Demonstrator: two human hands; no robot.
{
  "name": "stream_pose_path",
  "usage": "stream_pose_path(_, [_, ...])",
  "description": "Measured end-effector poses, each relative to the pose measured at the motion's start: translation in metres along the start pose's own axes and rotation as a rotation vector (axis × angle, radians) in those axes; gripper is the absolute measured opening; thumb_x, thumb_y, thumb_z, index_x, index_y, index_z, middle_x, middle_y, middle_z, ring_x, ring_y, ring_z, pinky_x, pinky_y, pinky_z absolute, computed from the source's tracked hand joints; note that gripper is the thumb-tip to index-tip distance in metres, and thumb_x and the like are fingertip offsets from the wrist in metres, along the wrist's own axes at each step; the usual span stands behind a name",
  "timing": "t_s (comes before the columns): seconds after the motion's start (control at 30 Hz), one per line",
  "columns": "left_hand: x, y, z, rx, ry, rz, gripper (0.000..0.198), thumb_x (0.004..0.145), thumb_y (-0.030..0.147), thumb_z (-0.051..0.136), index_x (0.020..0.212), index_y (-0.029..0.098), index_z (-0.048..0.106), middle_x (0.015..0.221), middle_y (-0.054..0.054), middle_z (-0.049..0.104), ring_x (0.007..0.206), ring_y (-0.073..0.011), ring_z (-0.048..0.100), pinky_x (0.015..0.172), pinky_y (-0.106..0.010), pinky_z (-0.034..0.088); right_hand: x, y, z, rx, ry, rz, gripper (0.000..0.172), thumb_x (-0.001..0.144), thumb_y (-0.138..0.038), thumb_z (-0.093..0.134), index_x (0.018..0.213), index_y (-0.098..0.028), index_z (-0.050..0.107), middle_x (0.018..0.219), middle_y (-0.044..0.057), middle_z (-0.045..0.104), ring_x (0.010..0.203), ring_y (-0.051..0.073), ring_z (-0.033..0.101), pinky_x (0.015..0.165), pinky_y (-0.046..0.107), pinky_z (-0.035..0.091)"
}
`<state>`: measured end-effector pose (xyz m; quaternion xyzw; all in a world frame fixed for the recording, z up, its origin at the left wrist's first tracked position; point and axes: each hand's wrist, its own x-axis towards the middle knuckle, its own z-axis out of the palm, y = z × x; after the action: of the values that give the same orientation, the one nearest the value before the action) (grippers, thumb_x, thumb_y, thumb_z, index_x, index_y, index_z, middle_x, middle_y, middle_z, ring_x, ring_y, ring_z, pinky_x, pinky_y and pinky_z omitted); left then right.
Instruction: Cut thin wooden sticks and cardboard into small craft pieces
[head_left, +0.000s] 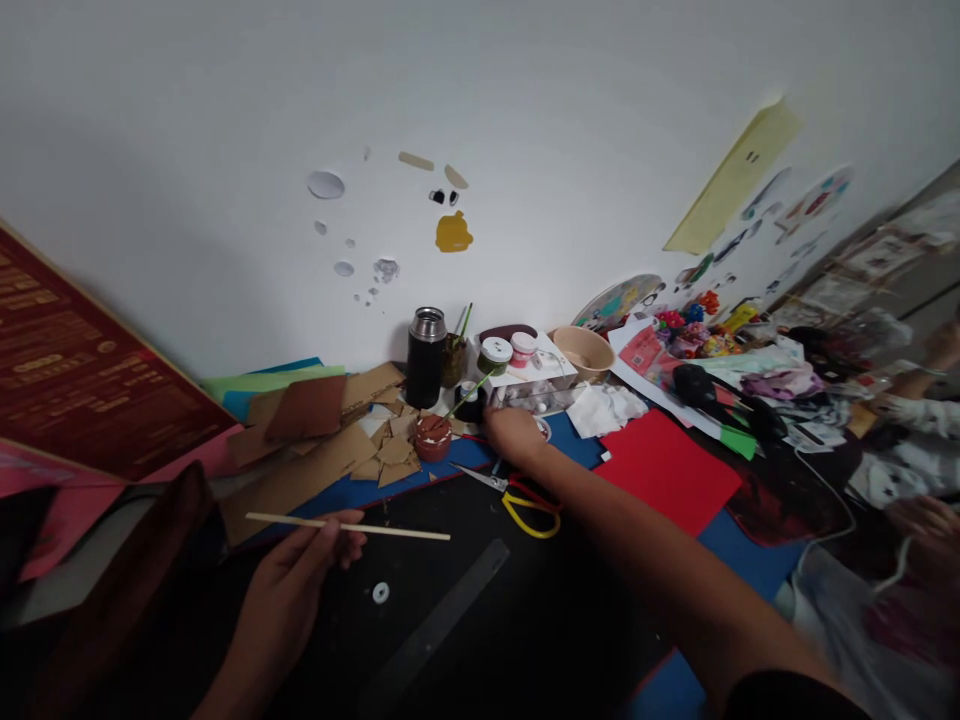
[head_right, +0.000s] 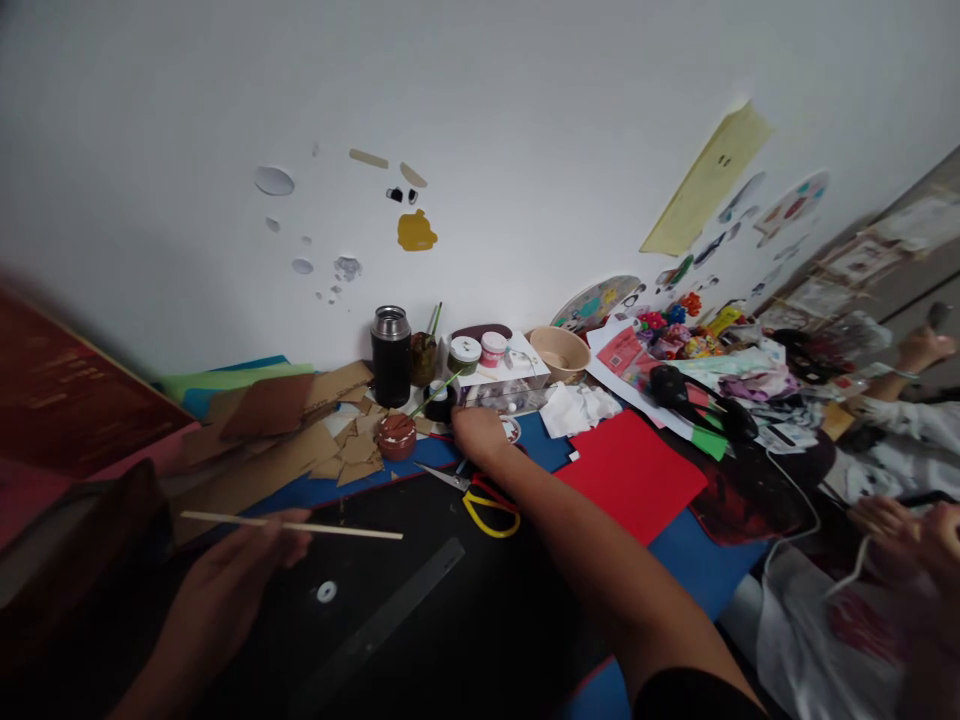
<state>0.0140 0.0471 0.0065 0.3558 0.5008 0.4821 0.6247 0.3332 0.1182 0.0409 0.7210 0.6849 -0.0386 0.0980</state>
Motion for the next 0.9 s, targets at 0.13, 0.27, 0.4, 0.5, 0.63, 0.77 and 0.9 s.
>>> stream_pose_path(0.13, [0.0,0.001,0.0,0.024,-0.018,0.004,0.057,0.055,0.063,0.092,0.083,0.014,0.083,0.075,-0.01,0.076,0.069,-0.0204,0.062,0.065,-0.03,0.05,-0.003,0.002,-0.004,-0.021,-0.012,-0.04,0.03,0.101,-0.013,0.043,0.12,-0.009,0.067,0.11,0.026,0.075,0.106,0.033,0.074,0.09,0.039,0.054])
stream_pose_path(0.27, [0.0,0.0,0.0,0.059,-0.027,0.031,0.057,0.057,0.066,0.089,0.083,0.016,0.083,0.075,-0.01,0.076,0.069,-0.0204,0.062,0.065,-0.031,0.05,-0.01,0.003,-0.006,-0.041,-0.018,-0.057,0.032,0.102,-0.014,0.042,0.121,-0.007,0.067,0.109,0.029,0.074,0.104,0.034,0.074,0.089,0.04,0.055])
stream_pose_path(0.4, [0.001,-0.002,-0.001,0.074,-0.038,0.05,0.056,0.061,0.065,0.088,0.086,0.015,0.083,0.076,-0.01,0.076,0.069,-0.0208,0.062,0.066,-0.032,0.051,-0.018,0.007,-0.006,-0.058,-0.021,-0.05,0.033,0.102,-0.015,0.042,0.123,-0.005,0.066,0.107,0.029,0.074,0.102,0.034,0.075,0.088,0.04,0.055])
stream_pose_path(0.5, [0.001,-0.004,-0.002,0.074,-0.044,0.046,0.056,0.063,0.065,0.087,0.089,0.015,0.083,0.076,-0.009,0.076,0.07,-0.0211,0.063,0.067,-0.033,0.051,-0.027,0.014,-0.005,-0.072,-0.02,-0.042,0.032,0.102,-0.015,0.042,0.12,-0.006,0.066,0.108,0.027,0.074,0.103,0.033,0.074,0.088,0.038,0.055])
stream_pose_path(0.63, [0.002,-0.006,-0.004,0.058,-0.045,0.042,0.056,0.062,0.064,0.087,0.09,0.015,0.083,0.076,-0.009,0.077,0.071,-0.0212,0.063,0.067,-0.032,0.05,-0.044,0.029,-0.004,-0.091,-0.026,-0.006,0.032,0.1,-0.014,0.043,0.122,-0.005,0.064,0.109,0.027,0.074,0.104,0.032,0.074,0.086,0.036,0.054])
stream_pose_path(0.77, [0.001,-0.007,-0.004,0.061,-0.041,0.043,0.055,0.063,0.063,0.087,0.089,0.015,0.083,0.079,-0.01,0.078,0.072,-0.0212,0.064,0.067,-0.032,0.05,-0.065,0.049,-0.002,-0.101,-0.048,0.053,0.032,0.103,-0.023,0.042,0.122,-0.007,0.064,0.1,0.023,0.076,0.093,0.033,0.076,0.078,0.036,0.054])
stream_pose_path(0.9, [0.001,-0.007,-0.005,0.063,-0.028,0.043,0.055,0.061,0.063,0.088,0.087,0.015,0.083,0.078,-0.009,0.077,0.07,-0.0205,0.063,0.067,-0.031,0.051,-0.09,0.065,-0.004,-0.098,-0.07,0.125,0.037,0.106,-0.029,0.04,0.126,-0.008,0.062,0.093,0.022,0.077,0.088,0.033,0.076,0.072,0.034,0.051])
